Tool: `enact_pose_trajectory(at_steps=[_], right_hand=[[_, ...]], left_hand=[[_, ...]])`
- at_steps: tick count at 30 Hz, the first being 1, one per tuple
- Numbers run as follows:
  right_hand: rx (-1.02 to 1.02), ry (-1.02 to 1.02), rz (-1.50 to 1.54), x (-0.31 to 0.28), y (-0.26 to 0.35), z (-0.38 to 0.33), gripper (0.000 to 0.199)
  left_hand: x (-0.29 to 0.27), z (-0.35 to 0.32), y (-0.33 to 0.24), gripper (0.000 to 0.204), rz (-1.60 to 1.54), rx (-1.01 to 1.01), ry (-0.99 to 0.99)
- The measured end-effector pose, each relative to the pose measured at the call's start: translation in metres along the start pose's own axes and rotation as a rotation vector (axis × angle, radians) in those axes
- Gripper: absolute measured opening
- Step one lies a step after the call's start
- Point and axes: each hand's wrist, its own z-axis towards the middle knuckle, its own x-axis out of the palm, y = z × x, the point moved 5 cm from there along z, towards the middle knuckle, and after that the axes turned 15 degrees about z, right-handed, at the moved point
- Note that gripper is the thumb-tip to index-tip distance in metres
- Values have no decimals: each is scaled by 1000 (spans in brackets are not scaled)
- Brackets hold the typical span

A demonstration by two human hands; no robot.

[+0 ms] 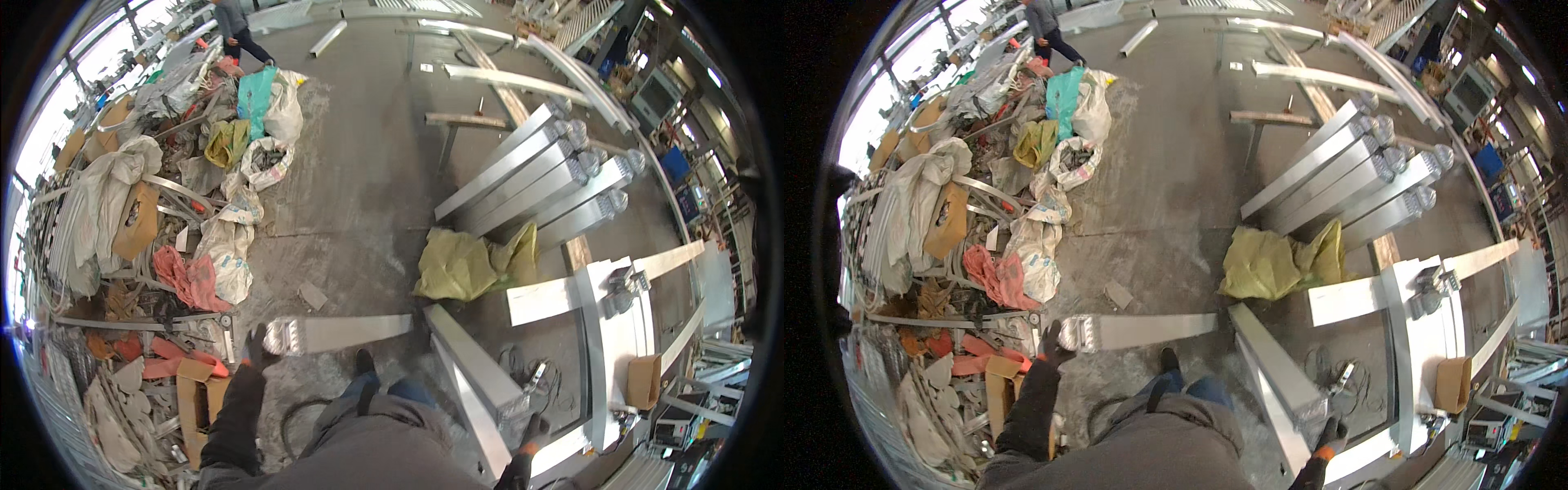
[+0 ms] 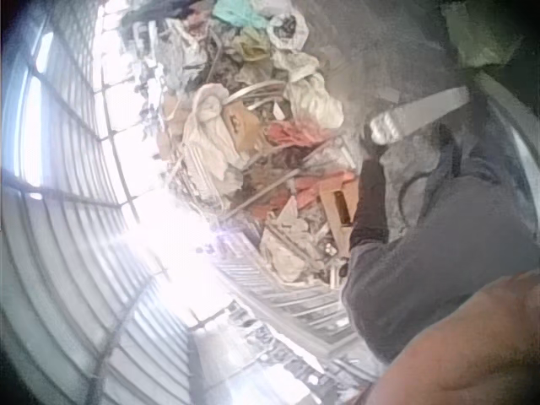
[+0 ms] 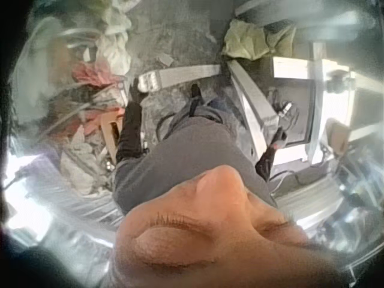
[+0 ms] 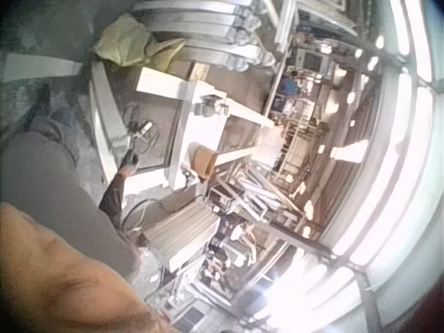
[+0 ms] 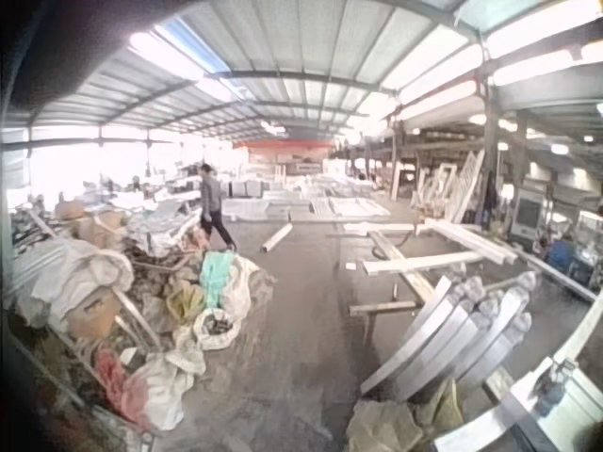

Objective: The person assembles a white metal frame by attaching corner brackets to the joints. They use a cordless drill to drive screws into the brackets, repeatedly pick up new brackets from a box, and position them on the frame. The person also moves a wrapped metal piece aside and retrieves additional brackets during the process.

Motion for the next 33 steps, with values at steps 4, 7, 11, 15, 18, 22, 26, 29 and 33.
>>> enact_pose_trajectory(at_steps=[4,7,11,15,18,22,26,29,33], right_hand=[[-228,89,0,109,106,-10,34],[-285,297,67,183,170,-5,49],[-251,371,15,262,233,10,47],[-410,438,-6,321,284,31,34],[-223,537,208,364,298,57,35],[-330,571,144,433,335,81,17],[-114,532,334,502,385,110,11],[-201,548,334,551,424,141,13],[-306,719,216,671,402,133,27]], left_hand=[[68,55,-89,74,175,87,16],[144,84,-169,51,174,383,172],[245,83,-269,46,315,768,132],[314,45,-361,57,665,1002,195],[352,33,-417,55,764,1084,166],[379,67,-475,58,730,1137,62],[407,138,-521,57,795,1167,-13],[437,182,-542,59,619,1174,-3],[503,217,-548,67,906,1273,33]])
